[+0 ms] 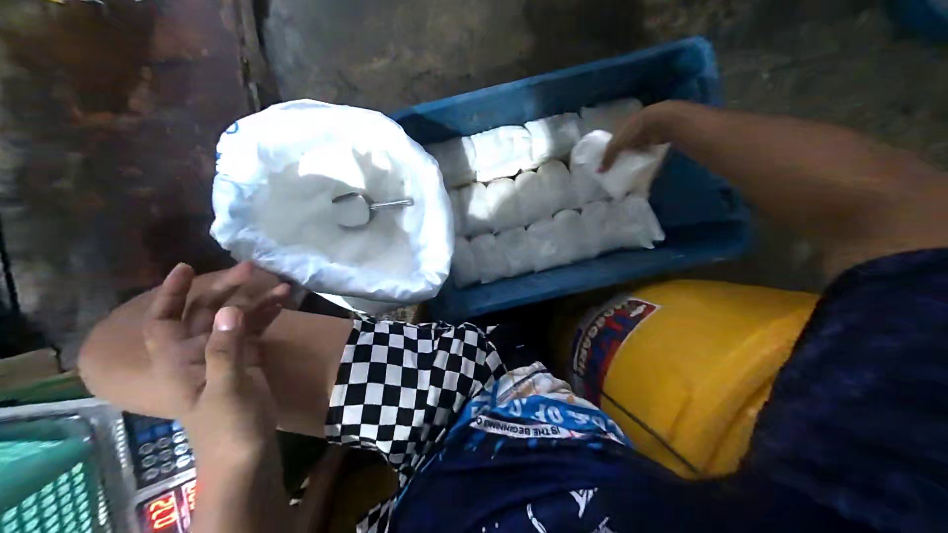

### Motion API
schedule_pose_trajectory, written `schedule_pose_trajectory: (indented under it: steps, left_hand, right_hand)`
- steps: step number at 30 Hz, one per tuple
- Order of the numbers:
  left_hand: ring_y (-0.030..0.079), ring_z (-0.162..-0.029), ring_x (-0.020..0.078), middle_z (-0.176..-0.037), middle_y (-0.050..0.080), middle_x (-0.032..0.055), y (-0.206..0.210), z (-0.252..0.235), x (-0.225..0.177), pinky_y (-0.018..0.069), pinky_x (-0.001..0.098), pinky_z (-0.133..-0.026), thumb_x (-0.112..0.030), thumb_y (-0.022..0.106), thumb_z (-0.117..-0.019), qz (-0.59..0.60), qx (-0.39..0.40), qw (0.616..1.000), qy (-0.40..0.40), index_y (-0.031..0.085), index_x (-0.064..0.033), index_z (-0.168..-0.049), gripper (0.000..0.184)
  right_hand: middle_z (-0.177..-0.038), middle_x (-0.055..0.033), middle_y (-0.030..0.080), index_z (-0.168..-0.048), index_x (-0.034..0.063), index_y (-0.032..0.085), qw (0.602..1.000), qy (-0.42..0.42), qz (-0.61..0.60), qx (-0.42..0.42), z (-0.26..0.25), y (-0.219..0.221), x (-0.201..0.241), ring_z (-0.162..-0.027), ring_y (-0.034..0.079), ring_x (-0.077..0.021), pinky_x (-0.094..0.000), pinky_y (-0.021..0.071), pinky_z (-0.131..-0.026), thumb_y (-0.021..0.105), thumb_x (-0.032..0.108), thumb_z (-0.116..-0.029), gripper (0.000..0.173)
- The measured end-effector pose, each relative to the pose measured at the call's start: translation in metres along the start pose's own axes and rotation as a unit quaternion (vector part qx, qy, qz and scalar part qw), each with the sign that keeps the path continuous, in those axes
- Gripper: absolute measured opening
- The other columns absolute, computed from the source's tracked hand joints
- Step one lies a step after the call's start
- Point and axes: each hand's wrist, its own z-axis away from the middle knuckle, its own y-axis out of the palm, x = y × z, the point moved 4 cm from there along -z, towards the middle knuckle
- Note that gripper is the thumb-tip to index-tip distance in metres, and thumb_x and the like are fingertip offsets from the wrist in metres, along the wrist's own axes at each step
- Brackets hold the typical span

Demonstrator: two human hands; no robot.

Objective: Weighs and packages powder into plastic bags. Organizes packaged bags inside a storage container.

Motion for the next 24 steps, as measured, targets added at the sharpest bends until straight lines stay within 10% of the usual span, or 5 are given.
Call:
schedule_pose_trajectory:
  steps: [6, 10, 19, 24]
  left_hand:
    - [0.071, -0.109, 0.0181, -0.129, 0.067, -0.0027, -0.007, -0.010, 0.010, 0.0597, 0.0367, -0.097, -0.045, 0.062, -0.1001, 0.010, 0.044, 0.998, -0.040, 0.032, -0.0105, -0.151, 0.069]
    - [0.070, -0.111, 0.0199, -0.131, 0.068, -0.0006, -0.005, -0.019, 0.016, 0.0590, 0.0373, -0.098, -0.046, 0.063, -0.0996, 0.005, 0.086, 0.995, -0.041, 0.038, -0.0135, -0.151, 0.066]
    - [0.070, -0.108, 0.0187, -0.129, 0.067, -0.0004, 0.022, -0.041, 0.025, 0.0586, 0.0364, -0.097, -0.047, 0.062, -0.0998, -0.008, 0.107, 0.991, -0.077, 0.033, -0.0103, -0.150, 0.068]
    - [0.071, -0.103, 0.0155, -0.133, 0.065, -0.0014, 0.032, -0.047, 0.037, 0.0605, 0.0315, -0.091, -0.044, 0.054, -0.1040, -0.048, 0.119, 0.987, -0.102, 0.031, -0.0125, -0.152, 0.061]
  right_hand:
    - [-0.126, -0.0441, 0.055, -0.126, -0.0227, 0.054, 0.981, 0.107, -0.066, -0.150, -0.081, 0.058, -0.134, -0.124, 0.053, -0.0562, -0.0665, 0.0397, -0.107, 0.076, 0.005, -0.0912, 0.050]
    - [-0.146, -0.0399, 0.044, -0.145, -0.0153, 0.042, 0.937, 0.252, -0.150, -0.192, -0.058, 0.054, -0.111, -0.140, 0.042, -0.0523, -0.0675, 0.0343, -0.113, 0.082, 0.020, -0.0861, 0.079]
    - [-0.148, -0.0322, 0.049, -0.155, -0.0001, 0.036, 0.886, 0.139, -0.222, -0.383, -0.067, 0.079, -0.122, -0.139, 0.046, -0.0475, -0.0623, 0.0370, -0.114, 0.071, 0.030, -0.0949, 0.076]
    - [-0.162, -0.0363, 0.023, -0.161, -0.0034, 0.019, 0.915, 0.122, -0.130, -0.363, -0.076, 0.078, -0.107, -0.150, 0.022, -0.0539, -0.0711, 0.0182, -0.118, 0.066, 0.026, -0.0980, 0.084]
